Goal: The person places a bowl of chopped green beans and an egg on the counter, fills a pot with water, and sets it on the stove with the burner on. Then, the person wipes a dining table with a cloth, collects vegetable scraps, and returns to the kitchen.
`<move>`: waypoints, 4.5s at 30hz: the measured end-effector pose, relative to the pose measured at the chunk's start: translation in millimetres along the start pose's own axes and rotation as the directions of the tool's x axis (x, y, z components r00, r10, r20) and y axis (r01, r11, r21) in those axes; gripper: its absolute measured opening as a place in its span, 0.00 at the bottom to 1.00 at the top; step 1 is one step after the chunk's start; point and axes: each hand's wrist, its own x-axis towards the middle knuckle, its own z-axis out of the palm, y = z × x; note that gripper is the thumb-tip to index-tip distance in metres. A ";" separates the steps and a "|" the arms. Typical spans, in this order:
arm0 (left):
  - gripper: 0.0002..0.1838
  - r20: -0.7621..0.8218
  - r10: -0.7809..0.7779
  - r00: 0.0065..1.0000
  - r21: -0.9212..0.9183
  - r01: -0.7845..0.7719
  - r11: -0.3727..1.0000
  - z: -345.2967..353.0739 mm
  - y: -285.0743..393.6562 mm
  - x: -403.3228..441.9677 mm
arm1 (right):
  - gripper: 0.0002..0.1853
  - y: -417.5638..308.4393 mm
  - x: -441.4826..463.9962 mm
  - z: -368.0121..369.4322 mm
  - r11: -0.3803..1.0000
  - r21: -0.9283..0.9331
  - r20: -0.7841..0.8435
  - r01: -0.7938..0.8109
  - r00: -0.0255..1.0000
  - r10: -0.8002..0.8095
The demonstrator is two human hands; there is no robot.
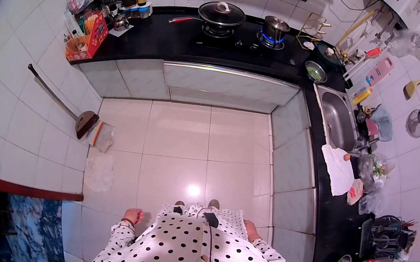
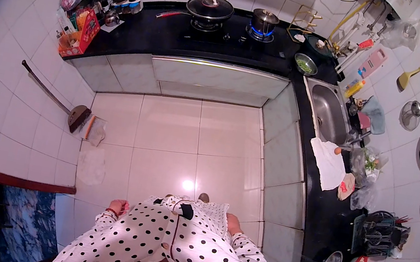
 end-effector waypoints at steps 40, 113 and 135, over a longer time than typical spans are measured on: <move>0.10 0.004 -0.033 0.999 0.017 0.033 0.999 0.2 -2.9 0.1 | 0.21 0.6 -1.4 2.4 0.999 0.029 -0.014 -0.032 0.999 0.032; 0.21 0.022 -0.037 0.999 -0.055 0.039 0.998 3.0 -6.7 -15.4 | 0.20 23.2 0.8 16.1 0.987 0.159 -0.036 0.015 0.999 -0.010; 0.13 0.031 0.041 0.999 0.069 -0.043 0.997 -7.4 -38.6 27.6 | 0.21 9.5 -3.2 5.9 0.998 0.014 -0.016 0.065 0.998 -0.064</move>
